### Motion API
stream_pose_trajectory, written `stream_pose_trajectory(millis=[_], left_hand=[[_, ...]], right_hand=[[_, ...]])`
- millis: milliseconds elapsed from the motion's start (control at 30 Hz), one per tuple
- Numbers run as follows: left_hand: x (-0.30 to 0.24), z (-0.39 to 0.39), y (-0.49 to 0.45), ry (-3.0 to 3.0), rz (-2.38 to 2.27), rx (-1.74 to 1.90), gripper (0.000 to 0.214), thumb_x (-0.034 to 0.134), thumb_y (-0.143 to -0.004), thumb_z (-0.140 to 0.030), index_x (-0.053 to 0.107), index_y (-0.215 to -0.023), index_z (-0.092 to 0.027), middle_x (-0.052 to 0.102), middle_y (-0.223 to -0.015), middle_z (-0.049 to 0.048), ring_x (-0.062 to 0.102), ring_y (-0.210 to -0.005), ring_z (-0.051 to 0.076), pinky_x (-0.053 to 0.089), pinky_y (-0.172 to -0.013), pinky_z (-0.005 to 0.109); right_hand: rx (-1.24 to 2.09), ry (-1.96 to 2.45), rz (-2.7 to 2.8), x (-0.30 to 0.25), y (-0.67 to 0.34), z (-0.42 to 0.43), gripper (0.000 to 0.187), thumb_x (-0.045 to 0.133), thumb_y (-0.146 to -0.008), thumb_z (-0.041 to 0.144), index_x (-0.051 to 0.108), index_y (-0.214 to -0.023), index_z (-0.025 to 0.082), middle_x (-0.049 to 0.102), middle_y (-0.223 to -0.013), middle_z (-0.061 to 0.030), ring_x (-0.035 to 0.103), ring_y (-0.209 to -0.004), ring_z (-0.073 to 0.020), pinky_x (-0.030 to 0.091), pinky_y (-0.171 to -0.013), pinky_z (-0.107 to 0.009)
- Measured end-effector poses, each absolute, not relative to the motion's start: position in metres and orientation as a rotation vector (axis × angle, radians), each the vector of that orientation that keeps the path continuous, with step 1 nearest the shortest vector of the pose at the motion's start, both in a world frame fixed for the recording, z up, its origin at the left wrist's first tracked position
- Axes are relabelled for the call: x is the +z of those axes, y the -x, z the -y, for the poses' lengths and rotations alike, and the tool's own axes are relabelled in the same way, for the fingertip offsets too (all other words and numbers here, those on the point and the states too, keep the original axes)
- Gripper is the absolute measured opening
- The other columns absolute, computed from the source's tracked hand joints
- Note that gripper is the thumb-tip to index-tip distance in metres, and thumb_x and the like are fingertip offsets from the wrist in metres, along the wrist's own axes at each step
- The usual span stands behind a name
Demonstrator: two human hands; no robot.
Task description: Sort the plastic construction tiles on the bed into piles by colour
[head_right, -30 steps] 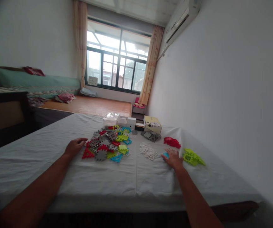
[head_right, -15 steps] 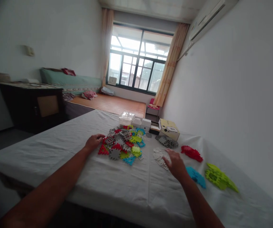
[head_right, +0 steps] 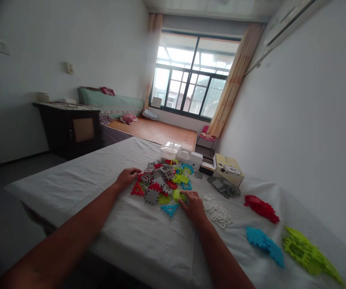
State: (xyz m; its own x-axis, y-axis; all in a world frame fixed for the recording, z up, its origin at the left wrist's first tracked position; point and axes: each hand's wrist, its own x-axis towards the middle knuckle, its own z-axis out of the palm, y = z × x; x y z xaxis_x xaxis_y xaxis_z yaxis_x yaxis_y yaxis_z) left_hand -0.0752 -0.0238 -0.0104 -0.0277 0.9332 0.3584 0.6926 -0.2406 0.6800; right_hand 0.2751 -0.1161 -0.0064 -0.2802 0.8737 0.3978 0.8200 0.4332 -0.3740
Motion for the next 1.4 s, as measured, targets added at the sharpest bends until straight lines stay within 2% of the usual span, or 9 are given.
stream_pose_trajectory(millis=[467, 633, 800, 967, 1033, 1100, 1233, 1300, 1400], left_hand=[[-0.003, 0.028, 0.074, -1.938, -1.721, 1.122, 0.032, 0.047, -0.071, -0.028, 0.07, -0.093, -0.019, 0.072, -0.089, 0.0017, 0.064, -0.083, 0.017, 0.047, -0.074, 0.023], [-0.002, 0.024, 0.078, -2.007, -1.704, 1.086, 0.033, 0.047, -0.07, -0.033, 0.07, -0.092, -0.022, 0.072, -0.09, 0.0, 0.063, -0.086, 0.018, 0.046, -0.076, 0.023], [-0.005, 0.013, 0.081, -2.012, -1.798, 0.983, 0.034, 0.048, -0.07, -0.035, 0.069, -0.094, -0.025, 0.072, -0.089, -0.0009, 0.063, -0.084, 0.019, 0.046, -0.069, 0.022], [-0.001, 0.027, 0.072, -2.035, -1.808, 0.98, 0.033, 0.046, -0.072, -0.029, 0.069, -0.094, -0.024, 0.071, -0.094, 0.0014, 0.062, -0.088, 0.019, 0.045, -0.071, 0.023], [0.001, 0.03, 0.068, -2.038, -1.811, 0.944, 0.031, 0.047, -0.071, -0.027, 0.07, -0.092, -0.024, 0.07, -0.096, 0.0019, 0.062, -0.09, 0.019, 0.044, -0.073, 0.023], [0.005, 0.028, 0.066, -2.03, -1.819, 0.925, 0.029, 0.051, -0.068, -0.026, 0.071, -0.088, -0.025, 0.07, -0.095, 0.0004, 0.061, -0.089, 0.018, 0.044, -0.072, 0.021], [0.018, 0.016, 0.061, -2.026, -1.776, 0.817, 0.021, 0.055, -0.062, -0.023, 0.073, -0.073, -0.023, 0.07, -0.066, -0.0004, 0.062, -0.067, 0.015, 0.042, -0.061, 0.019], [0.025, 0.01, 0.056, -2.016, -1.774, 0.805, 0.018, 0.056, -0.06, -0.02, 0.072, -0.066, -0.021, 0.069, -0.06, 0.0003, 0.061, -0.063, 0.015, 0.042, -0.06, 0.019], [0.027, 0.004, 0.046, -1.984, -1.802, 0.885, 0.021, 0.055, -0.061, -0.018, 0.073, -0.072, -0.02, 0.072, -0.075, 0.0036, 0.063, -0.073, 0.016, 0.043, -0.065, 0.02]], right_hand=[[0.229, 1.431, 1.861, 0.018, -0.306, 0.131, 0.04, 0.05, -0.077, 0.053, 0.062, -0.1, 0.022, 0.067, -0.096, -0.007, 0.061, -0.091, -0.0231, 0.046, -0.081, -0.038], [-0.132, 1.584, 1.789, 0.047, -0.38, 0.173, 0.041, 0.047, -0.078, 0.055, 0.061, -0.102, 0.025, 0.065, -0.099, -0.0067, 0.058, -0.095, -0.0228, 0.043, -0.085, -0.037], [-0.491, 2.186, 1.076, 0.042, -0.532, 0.233, 0.054, 0.035, -0.076, 0.063, 0.058, -0.107, 0.025, 0.062, -0.098, -0.0167, 0.054, -0.097, -0.0339, 0.042, -0.076, -0.05], [-0.303, 2.443, 0.933, 0.006, -0.628, 0.255, 0.048, 0.043, -0.066, 0.064, 0.061, -0.1, 0.035, 0.057, -0.103, -0.0246, 0.048, -0.105, -0.0414, 0.032, -0.071, -0.062], [-0.405, 2.339, 1.076, 0.007, -0.616, 0.234, 0.041, 0.042, -0.067, 0.063, 0.06, -0.095, 0.039, 0.056, -0.109, -0.0233, 0.048, -0.106, -0.04, 0.031, -0.075, -0.064], [-0.424, 2.104, 1.323, 0.019, -0.57, 0.207, 0.036, 0.039, -0.072, 0.06, 0.06, -0.094, 0.04, 0.058, -0.111, -0.0182, 0.052, -0.105, -0.0342, 0.035, -0.082, -0.057], [0.102, 1.652, 1.915, 0.045, -0.421, 0.16, 0.039, 0.043, -0.077, 0.051, 0.06, -0.105, 0.03, 0.064, -0.106, -0.0093, 0.059, -0.097, -0.0258, 0.047, -0.082, -0.041], [0.207, 1.471, 2.177, 0.05, -0.353, 0.145, 0.041, 0.048, -0.077, 0.044, 0.058, -0.113, 0.027, 0.063, -0.11, -0.0072, 0.056, -0.103, -0.0243, 0.044, -0.089, -0.041], [0.311, 1.258, 2.439, 0.044, -0.29, 0.131, 0.053, 0.057, -0.073, 0.035, 0.049, -0.125, 0.027, 0.053, -0.126, -0.0058, 0.044, -0.118, -0.0234, 0.035, -0.098, -0.04]])
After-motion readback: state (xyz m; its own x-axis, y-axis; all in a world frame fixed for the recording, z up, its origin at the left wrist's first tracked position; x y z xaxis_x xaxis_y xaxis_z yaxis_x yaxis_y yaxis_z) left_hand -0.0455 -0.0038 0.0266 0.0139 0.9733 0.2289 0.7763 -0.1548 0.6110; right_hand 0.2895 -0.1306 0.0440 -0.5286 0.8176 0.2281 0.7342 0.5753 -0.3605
